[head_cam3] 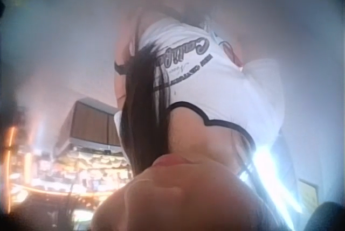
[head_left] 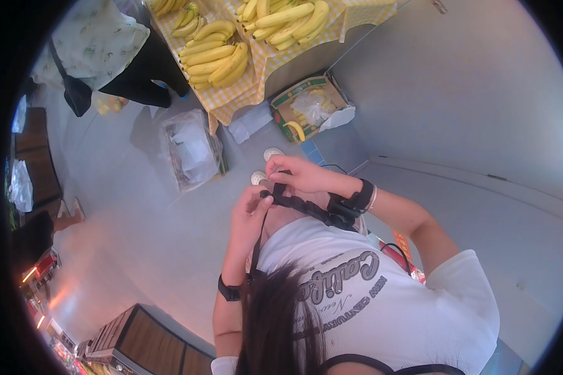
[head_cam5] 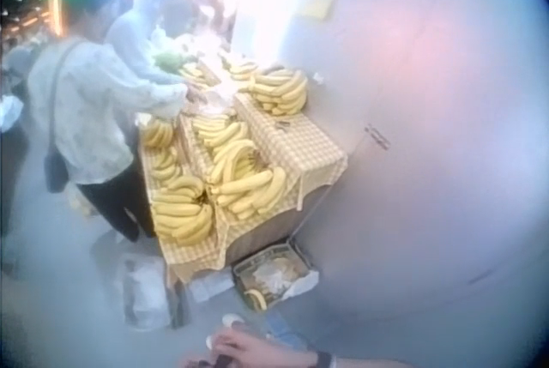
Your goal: The person manipulates a black buckle and strap on a waist-mounted harness, repeatedly pulling the webbing through the plastic buckle to tighten it.
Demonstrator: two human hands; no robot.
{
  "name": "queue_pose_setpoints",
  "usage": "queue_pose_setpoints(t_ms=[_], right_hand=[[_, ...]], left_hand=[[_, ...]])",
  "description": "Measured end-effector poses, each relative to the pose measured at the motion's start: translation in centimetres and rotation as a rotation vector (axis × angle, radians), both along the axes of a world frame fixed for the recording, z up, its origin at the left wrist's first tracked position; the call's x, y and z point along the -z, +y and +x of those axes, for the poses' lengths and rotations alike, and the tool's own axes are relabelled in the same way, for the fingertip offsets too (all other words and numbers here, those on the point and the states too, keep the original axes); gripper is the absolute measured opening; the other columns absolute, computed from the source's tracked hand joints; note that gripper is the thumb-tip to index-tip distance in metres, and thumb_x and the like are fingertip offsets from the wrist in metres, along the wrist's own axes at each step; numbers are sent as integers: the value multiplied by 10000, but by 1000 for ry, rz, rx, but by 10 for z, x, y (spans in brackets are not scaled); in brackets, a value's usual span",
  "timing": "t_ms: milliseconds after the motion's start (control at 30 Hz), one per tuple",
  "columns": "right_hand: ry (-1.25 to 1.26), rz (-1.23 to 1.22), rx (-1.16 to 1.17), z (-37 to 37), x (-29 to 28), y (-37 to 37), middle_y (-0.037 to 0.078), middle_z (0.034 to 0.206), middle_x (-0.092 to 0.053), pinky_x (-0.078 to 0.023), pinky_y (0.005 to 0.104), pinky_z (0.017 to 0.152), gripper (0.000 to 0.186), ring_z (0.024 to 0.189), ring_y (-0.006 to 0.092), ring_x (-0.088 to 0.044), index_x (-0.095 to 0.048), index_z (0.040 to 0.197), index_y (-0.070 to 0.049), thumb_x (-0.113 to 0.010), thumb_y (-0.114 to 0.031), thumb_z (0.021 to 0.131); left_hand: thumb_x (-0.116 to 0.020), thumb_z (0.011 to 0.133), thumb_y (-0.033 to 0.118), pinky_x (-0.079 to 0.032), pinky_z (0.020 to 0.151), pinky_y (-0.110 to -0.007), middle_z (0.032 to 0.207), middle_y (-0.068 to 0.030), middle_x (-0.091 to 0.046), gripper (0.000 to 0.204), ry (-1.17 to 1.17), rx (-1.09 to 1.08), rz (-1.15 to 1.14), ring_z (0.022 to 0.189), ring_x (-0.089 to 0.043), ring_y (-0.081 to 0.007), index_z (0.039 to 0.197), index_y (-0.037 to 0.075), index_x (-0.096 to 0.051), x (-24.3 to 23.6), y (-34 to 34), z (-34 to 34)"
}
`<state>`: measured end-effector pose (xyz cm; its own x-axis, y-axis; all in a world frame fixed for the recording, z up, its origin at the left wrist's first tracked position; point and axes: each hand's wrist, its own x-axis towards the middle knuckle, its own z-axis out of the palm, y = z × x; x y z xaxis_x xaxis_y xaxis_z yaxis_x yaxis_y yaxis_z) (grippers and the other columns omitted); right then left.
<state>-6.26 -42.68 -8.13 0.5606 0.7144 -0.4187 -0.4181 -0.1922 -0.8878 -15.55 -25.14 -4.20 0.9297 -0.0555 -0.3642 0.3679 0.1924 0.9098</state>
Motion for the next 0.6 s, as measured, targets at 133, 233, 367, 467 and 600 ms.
queue_pose_setpoints(t_ms=[133, 233, 367, 467, 600], right_hand=[[-60, -8, -25, -17, -5, 10, 38, 802, -611, -458, 234, 512, 173, 591, 82, -565, -495, 1015, -51, -541, -210, 961], [-80, 23, -49, -22, -55, 10, 78, 790, -621, -464, 295, 564, 286, 657, 165, -602, -514, 982, -30, -607, -293, 916], [-754, -187, -143, -33, -75, 2, 149, 775, -605, -443, 378, 641, 400, 730, 302, -594, -526, 940, -3, -675, -360, 840], [-929, -327, -65, -25, -92, -5, 165, 757, -595, -436, 396, 632, 365, 712, 330, -590, -504, 1004, 10, -659, -287, 860], [-305, -189, 54, -9, -113, -19, 159, 790, -617, -459, 367, 626, 353, 690, 296, -621, -411, 1159, 10, -591, -162, 908]], left_hand=[[-567, 945, 165, -443, 573, -205, 823, -22, -614, 149, 157, -71, -15, 620, -538, -69, 1011, 34, -591, -15, 6, 2], [-563, 948, 174, -413, 512, -187, 762, -6, -606, 153, 155, -95, 39, 568, -514, -49, 993, 33, -601, -29, 5, 4], [-552, 955, 193, -405, 506, -191, 756, -11, -612, 172, 128, -35, -34, 565, -509, -46, 981, 32, -604, -29, -4, 10], [-542, 960, 198, -417, 531, -197, 763, -11, -620, 190, 102, 32, -57, 597, -529, -48, 962, 20, -607, -45, -15, 34], [-523, 967, 184, -431, 567, -205, 762, -2, -626, 206, 184, 223, 70, 645, -554, -49, 929, 5, -616, -45, -29, 73]])
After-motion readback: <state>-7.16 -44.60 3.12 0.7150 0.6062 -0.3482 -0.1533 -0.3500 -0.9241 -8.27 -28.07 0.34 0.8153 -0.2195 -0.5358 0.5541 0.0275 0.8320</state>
